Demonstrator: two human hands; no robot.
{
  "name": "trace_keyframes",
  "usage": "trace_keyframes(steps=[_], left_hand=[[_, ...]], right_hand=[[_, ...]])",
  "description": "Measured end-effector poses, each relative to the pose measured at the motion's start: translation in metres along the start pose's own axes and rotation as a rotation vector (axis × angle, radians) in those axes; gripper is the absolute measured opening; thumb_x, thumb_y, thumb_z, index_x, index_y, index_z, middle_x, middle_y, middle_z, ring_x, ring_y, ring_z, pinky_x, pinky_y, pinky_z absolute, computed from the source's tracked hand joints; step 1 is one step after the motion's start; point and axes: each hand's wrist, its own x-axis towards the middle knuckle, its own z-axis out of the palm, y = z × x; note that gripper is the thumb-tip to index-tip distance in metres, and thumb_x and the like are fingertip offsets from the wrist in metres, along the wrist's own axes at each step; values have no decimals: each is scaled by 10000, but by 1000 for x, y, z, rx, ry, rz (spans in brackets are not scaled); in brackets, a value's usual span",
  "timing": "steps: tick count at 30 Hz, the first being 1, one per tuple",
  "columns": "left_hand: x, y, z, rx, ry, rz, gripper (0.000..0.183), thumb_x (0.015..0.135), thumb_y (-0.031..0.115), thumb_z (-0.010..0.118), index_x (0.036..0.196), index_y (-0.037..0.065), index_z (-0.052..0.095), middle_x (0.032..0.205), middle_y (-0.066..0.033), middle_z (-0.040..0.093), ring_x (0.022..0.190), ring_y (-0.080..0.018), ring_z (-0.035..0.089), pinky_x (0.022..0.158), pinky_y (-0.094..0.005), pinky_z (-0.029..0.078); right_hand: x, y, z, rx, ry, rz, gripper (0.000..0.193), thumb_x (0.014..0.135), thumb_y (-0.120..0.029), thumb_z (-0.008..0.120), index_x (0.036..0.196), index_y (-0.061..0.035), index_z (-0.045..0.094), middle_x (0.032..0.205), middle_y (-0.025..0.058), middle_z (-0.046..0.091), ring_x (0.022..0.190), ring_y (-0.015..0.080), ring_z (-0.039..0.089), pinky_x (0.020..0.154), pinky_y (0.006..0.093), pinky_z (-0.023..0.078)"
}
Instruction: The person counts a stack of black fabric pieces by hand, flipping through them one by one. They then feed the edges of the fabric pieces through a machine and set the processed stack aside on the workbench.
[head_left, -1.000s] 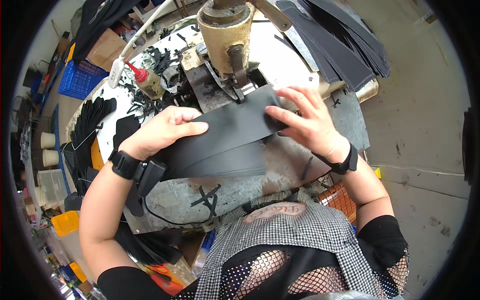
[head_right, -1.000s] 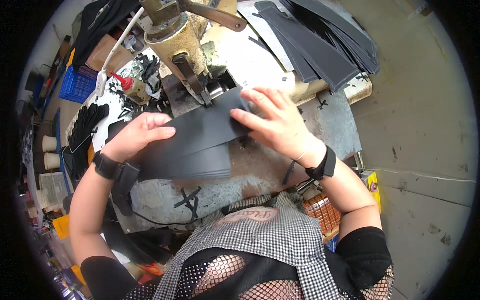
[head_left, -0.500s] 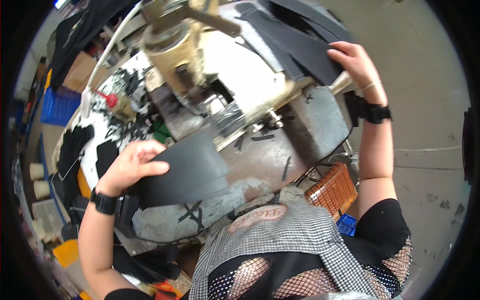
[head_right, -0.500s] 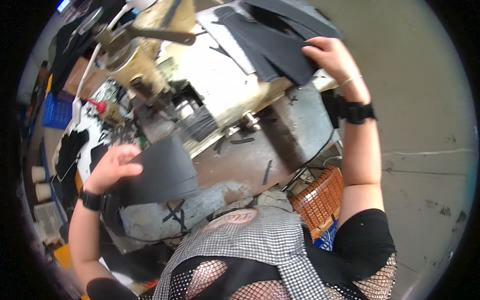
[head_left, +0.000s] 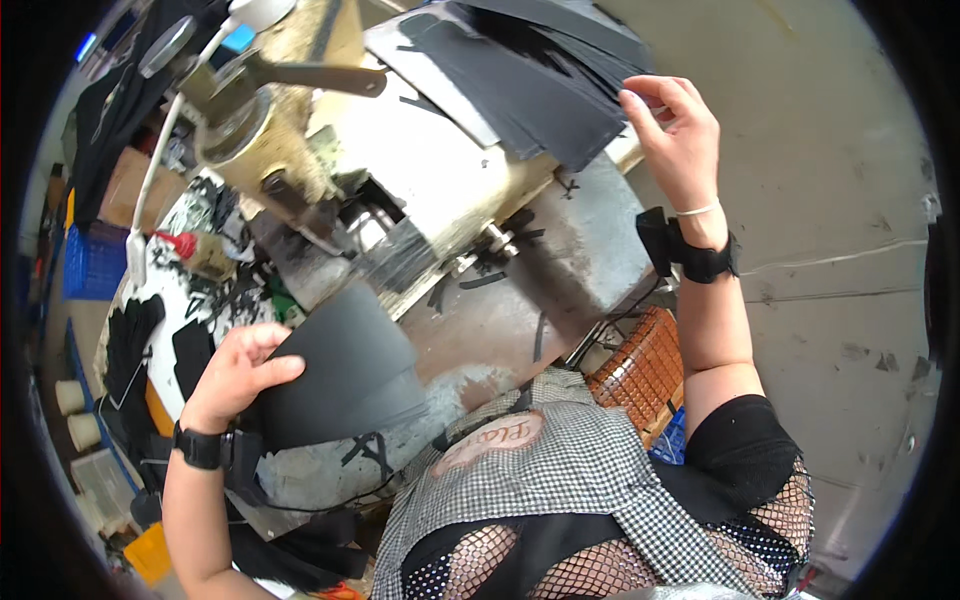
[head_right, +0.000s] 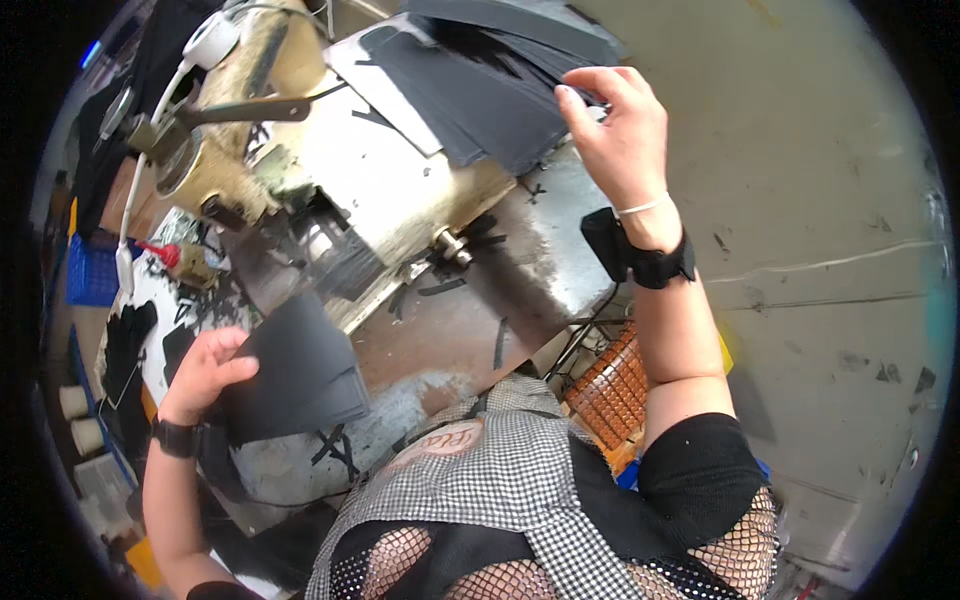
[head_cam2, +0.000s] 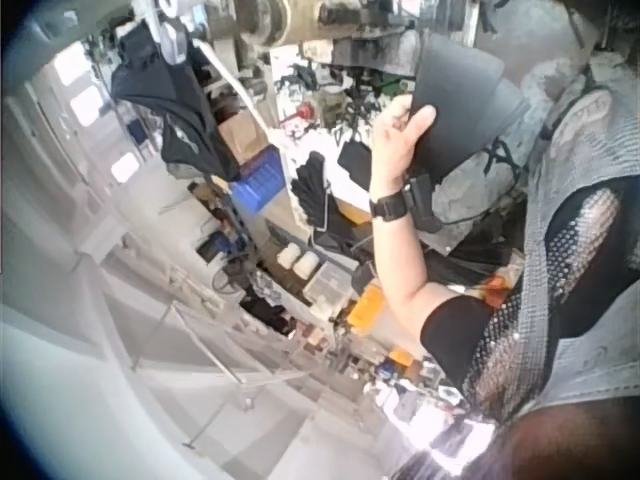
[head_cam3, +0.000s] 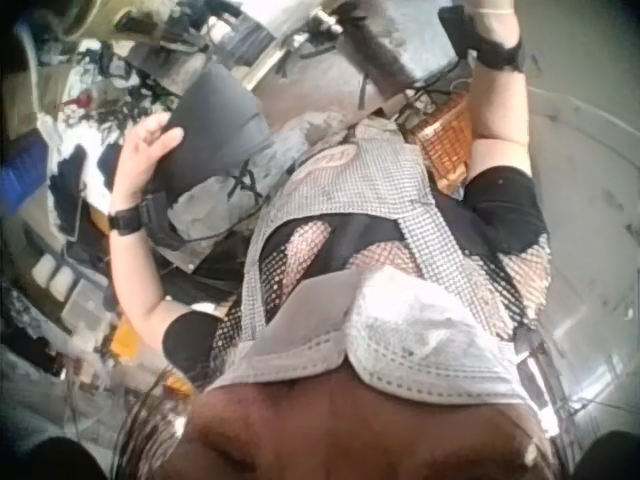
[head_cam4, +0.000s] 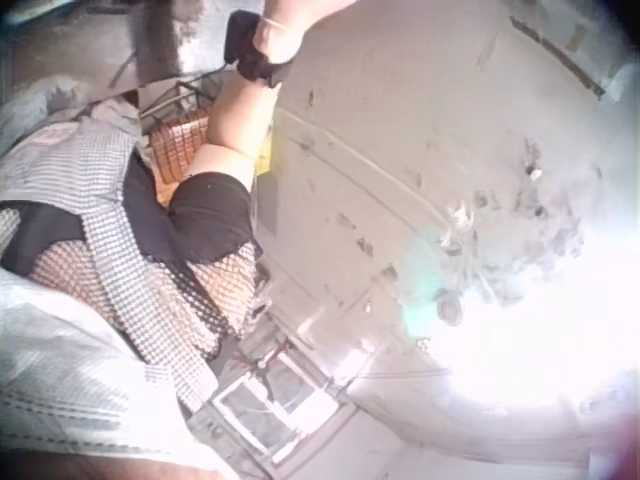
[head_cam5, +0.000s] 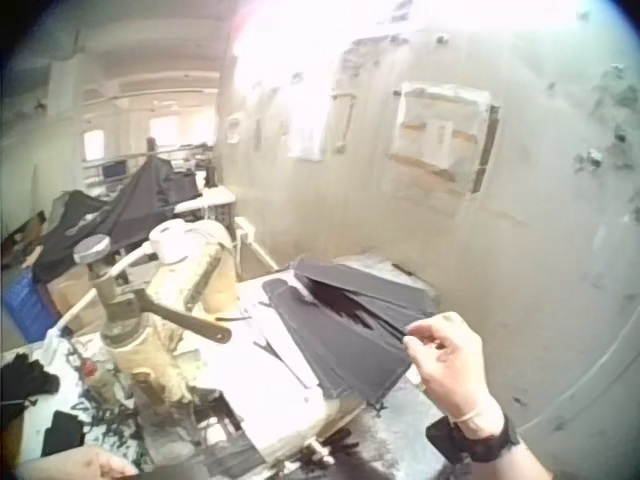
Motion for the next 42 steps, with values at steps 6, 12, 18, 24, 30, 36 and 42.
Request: trace_keyframes(steps=[6, 12, 18, 24, 30, 36, 42], left_hand=[[6, -3, -8, 88, -56, 22, 148, 884, 137, 654, 933, -3, 642, 861, 25, 644, 774, -44, 574, 726, -217, 473], [2, -4, -9, 108, -2, -12, 182, 885, 157, 655, 960, -9, 652, 860, 23, 650, 761, -41, 575, 708, -206, 473], [30, 11, -5, 43, -42, -22, 172, 885, 147, 643, 985, 7, 637, 895, 12, 657, 786, -52, 590, 740, -213, 474], [14, 11, -4, -22, -94, -4, 270, 815, 76, 702, 1053, -7, 605, 1001, -53, 668, 858, -98, 629, 811, -235, 497], [5, 3, -15, -15, -86, 16, 229, 851, 111, 684, 1034, -11, 622, 926, -33, 678, 820, -79, 629, 780, -224, 499], [15, 4, -9, 56, -13, 18, 166, 888, 148, 636, 974, 7, 625, 877, 10, 655, 765, -43, 591, 731, -206, 477], [30, 9, -1, -49, -12, 8, 174, 862, 97, 660, 1003, 9, 606, 914, 12, 641, 818, -48, 585, 761, -211, 477]], right_hand=[[-16, -22, 7, 68, -13, -92, 86, 793, -106, 710, 858, -50, 698, 840, 46, 649, 778, 166, 615, 688, 261, 471], [-43, -67, 22, 273, -260, -423, 240, 695, -68, 745, 921, -34, 672, 923, 114, 614, 835, 245, 597, 717, 323, 484], [-66, -88, 58, 117, -467, -739, 502, 601, -139, 741, 1093, -136, 645, 1123, 100, 575, 1026, 296, 545, 886, 413, 439], [19, -51, 7, 135, -496, -552, 235, 680, 19, 690, 900, -64, 685, 877, 51, 661, 874, 232, 608, 868, 338, 441], [54, 14, -10, -2, -578, 61, 311, 755, -128, 725, 1045, -45, 649, 945, 109, 662, 908, 256, 617, 841, 337, 490], [-36, -74, 40, 184, -624, -540, 780, 542, -198, 854, 1257, -150, 545, 1289, 133, 486, 1176, 313, 462, 986, 440, 397], [-19, -75, 43, 137, -428, -710, 378, 561, -8, 688, 927, -102, 687, 1036, 54, 631, 1014, 280, 566, 877, 394, 459]])
